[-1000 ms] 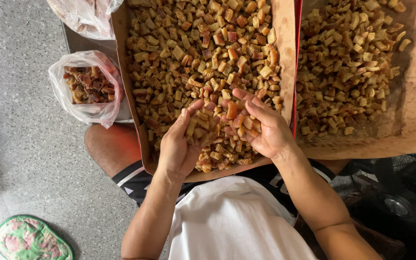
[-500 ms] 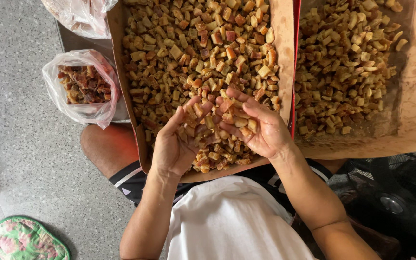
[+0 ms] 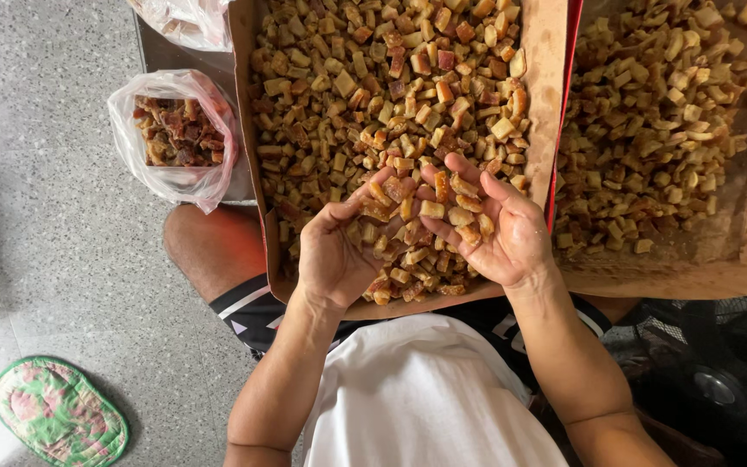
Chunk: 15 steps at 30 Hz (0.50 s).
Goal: The person sits on the floor and sorts small, cubed pieces of food from a large cardboard box into a plastic bag. They use both hands to scoop, sift, and transfer the food items.
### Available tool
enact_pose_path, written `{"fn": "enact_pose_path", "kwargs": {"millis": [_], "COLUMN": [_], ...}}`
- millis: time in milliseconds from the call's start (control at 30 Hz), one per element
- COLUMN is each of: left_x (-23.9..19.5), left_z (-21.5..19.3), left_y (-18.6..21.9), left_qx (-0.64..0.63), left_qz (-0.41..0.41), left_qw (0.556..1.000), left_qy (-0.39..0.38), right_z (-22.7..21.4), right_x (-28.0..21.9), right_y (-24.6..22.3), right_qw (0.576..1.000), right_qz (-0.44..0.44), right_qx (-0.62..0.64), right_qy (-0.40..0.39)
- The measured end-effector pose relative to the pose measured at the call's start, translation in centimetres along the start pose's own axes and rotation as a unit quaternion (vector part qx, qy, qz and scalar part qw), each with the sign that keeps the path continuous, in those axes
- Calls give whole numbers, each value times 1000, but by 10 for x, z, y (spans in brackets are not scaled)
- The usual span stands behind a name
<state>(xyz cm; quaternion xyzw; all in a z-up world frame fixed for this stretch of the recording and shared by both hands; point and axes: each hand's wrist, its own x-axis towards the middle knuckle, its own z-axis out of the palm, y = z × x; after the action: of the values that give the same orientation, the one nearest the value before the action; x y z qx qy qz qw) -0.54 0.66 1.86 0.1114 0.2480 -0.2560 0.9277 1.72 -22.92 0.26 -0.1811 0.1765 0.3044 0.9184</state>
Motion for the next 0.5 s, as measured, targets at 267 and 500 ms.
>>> {"fn": "enact_pose_path", "kwargs": {"millis": [267,500], "left_x": [-1,0], "left_z": [-2,0], "left_y": [-2,-2], "left_qx": [-28,-38], "left_qz": [-3,6], "left_qw": [999,999], "left_qy": [-40,-34], "right_z": [-7,-1], "right_x": [0,1], "right_y": [1,7], "right_qw": [1000,998], "right_qz": [0,-16], "right_qx": [8,47], "right_qy": [22,38]}}
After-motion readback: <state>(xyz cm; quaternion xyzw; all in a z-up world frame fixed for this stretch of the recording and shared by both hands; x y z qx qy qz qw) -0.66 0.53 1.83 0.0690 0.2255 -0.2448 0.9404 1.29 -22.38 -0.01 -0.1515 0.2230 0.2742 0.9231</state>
